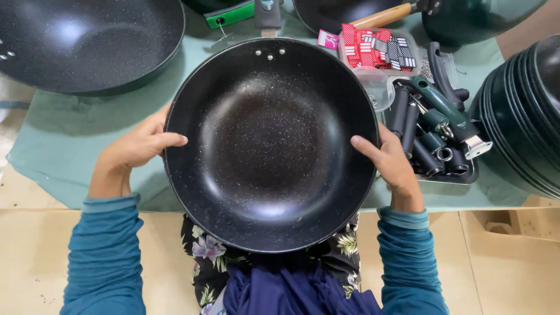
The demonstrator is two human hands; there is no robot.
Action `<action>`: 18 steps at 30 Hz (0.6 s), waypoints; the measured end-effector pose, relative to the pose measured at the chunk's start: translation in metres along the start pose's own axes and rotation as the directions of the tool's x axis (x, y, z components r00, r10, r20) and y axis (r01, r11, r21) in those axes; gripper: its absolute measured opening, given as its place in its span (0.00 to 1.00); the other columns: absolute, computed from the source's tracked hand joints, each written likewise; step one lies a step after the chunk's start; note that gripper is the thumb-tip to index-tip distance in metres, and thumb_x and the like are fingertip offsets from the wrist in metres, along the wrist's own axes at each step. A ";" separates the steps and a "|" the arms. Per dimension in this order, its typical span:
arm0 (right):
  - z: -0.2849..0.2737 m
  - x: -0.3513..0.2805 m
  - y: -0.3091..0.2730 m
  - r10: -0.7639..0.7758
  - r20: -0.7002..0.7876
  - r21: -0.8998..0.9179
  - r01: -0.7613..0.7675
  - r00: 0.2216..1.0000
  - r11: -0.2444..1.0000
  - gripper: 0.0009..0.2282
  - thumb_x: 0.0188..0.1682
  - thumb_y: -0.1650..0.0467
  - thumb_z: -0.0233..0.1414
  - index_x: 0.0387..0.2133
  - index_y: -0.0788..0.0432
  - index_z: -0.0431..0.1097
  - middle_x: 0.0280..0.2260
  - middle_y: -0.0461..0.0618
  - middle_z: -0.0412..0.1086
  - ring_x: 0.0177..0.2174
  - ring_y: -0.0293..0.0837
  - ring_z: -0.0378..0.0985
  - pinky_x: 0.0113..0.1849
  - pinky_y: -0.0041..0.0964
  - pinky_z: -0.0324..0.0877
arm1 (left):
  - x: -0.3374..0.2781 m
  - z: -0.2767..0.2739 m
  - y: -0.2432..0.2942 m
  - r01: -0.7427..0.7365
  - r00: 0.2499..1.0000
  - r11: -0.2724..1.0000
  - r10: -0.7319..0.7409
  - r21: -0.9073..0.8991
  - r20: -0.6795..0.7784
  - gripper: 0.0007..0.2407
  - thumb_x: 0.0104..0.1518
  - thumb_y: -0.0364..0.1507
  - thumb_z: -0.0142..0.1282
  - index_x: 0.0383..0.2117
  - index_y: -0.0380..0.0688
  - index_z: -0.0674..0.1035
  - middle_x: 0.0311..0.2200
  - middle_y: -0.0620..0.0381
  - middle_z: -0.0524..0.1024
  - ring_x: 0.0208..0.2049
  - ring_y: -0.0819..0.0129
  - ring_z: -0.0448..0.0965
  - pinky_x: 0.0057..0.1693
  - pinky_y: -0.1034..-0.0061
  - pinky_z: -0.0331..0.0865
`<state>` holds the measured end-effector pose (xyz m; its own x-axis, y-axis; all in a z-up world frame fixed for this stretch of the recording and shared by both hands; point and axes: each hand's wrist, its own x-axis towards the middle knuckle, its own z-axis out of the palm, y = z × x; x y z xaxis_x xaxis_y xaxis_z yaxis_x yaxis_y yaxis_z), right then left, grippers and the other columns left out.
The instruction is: Assembling a handle onto a wok using a screwdriver and then wiping it clean with a cloth
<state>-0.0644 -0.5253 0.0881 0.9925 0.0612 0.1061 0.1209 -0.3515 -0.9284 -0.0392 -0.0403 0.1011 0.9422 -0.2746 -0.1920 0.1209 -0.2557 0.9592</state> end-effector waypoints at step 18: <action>0.059 -0.080 0.054 0.358 -0.038 0.564 -0.276 0.933 0.779 0.25 0.46 0.76 0.51 0.59 0.49 0.59 0.45 0.63 0.66 0.22 0.57 0.75 0.09 0.47 0.71 | 0.150 -0.007 0.008 -0.114 0.987 0.702 0.161 0.703 -0.001 0.14 0.54 0.36 0.65 0.45 0.49 0.83 0.39 0.46 0.83 0.46 0.41 0.80 0.49 0.52 0.72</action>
<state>-0.1384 -0.4938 0.0084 0.9699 -0.1042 -0.2202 -0.1910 0.2360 -0.9528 0.1058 -0.0769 0.0815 0.9498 -0.3111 -0.0344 -0.2422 -0.8001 0.5489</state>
